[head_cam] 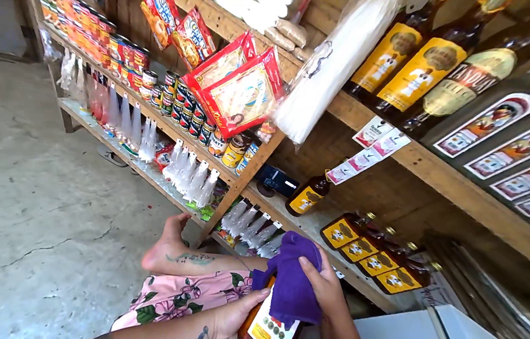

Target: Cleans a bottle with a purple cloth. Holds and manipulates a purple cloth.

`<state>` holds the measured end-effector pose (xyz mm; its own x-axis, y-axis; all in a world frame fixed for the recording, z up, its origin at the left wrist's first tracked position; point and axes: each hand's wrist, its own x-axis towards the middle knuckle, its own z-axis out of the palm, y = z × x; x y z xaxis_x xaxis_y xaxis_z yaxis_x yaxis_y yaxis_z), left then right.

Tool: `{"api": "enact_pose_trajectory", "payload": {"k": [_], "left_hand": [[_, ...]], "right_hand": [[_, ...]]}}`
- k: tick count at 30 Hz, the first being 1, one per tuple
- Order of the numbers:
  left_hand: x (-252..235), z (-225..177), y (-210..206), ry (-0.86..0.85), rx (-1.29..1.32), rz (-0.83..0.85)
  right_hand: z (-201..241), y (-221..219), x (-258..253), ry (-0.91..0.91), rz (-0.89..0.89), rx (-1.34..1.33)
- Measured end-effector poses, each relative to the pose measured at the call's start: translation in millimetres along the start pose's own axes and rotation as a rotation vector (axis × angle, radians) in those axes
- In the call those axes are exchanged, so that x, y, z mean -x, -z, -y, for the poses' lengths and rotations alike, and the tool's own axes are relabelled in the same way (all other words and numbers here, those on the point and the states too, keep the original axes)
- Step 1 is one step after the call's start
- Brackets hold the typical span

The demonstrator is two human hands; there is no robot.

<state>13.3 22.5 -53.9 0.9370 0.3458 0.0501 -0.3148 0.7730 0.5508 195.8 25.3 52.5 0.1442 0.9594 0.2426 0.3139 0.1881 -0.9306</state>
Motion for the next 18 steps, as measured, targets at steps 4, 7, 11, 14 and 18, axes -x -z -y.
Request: {"api": "enact_pose_trajectory", "payload": {"k": [4,7,11,14,18], "left_hand": [[1.3,-1.3,-1.1,0.014,0.031,0.021],[2.2,-1.0,-2.1,-0.008,-0.015,-0.007],[1.6,-0.1,0.7,-0.023,0.027,-0.004],[1.2,-0.1,1.4,-0.023,0.036,-0.004],[1.0,0.4,2.0,-0.031,0.034,0.008]], "right_hand": [[0.4,1.5,1.8,0.052,0.040,0.035],[-4.2,8.5,1.5,0.153,0.145,0.063],[-3.2,10.4,1.5,0.184,0.271,0.086],[-9.4,8.3,2.1,0.202,0.260,0.072],[-10.8,6.9,2.1,0.207,0.207,0.049]]}}
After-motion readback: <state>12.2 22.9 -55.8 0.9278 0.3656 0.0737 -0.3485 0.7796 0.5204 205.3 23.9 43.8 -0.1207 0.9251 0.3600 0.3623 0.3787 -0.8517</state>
